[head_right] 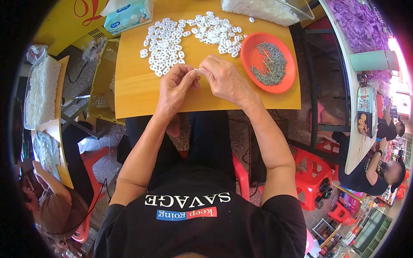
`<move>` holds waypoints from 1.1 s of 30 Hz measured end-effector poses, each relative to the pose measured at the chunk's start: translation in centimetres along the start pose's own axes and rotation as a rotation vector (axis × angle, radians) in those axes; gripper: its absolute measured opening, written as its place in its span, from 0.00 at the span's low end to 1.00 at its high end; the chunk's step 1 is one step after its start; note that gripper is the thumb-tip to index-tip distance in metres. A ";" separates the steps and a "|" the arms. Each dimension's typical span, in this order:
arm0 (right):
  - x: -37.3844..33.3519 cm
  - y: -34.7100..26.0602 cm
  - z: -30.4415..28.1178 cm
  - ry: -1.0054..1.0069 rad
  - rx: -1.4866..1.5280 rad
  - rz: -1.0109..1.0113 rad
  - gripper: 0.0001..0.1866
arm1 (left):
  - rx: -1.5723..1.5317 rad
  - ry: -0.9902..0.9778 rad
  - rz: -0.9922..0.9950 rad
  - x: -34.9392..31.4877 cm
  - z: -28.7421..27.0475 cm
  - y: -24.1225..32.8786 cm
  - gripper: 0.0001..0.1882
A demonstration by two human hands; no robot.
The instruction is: The person is manually inserting small metal pins into white circular plastic components at a workbench.
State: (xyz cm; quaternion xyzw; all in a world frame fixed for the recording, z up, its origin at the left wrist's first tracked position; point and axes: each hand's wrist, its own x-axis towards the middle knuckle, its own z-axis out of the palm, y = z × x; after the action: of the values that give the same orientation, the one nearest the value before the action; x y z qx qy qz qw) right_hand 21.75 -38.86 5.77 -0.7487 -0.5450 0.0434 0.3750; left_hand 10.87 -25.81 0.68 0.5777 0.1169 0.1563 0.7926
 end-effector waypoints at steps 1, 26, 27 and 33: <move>0.0 0.0 -0.1 -0.007 -0.006 0.000 0.06 | 0.028 0.000 0.003 0.0 0.0 -0.1 0.07; 0.4 -0.3 -0.1 -0.030 -0.002 0.000 0.05 | -0.103 0.016 0.004 0.3 -0.3 0.0 0.07; 0.4 -0.3 0.0 -0.027 -0.019 0.007 0.05 | -0.103 0.017 0.004 0.3 -0.3 0.0 0.07; 0.4 -0.2 0.0 -0.038 -0.038 0.017 0.06 | -0.078 -0.003 0.011 0.3 -0.2 0.0 0.07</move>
State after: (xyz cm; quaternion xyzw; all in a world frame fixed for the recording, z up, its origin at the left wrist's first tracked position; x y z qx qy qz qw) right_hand 21.69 -38.49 6.02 -0.7593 -0.5463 0.0505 0.3499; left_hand 11.04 -25.51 0.57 0.5470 0.1065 0.1643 0.8139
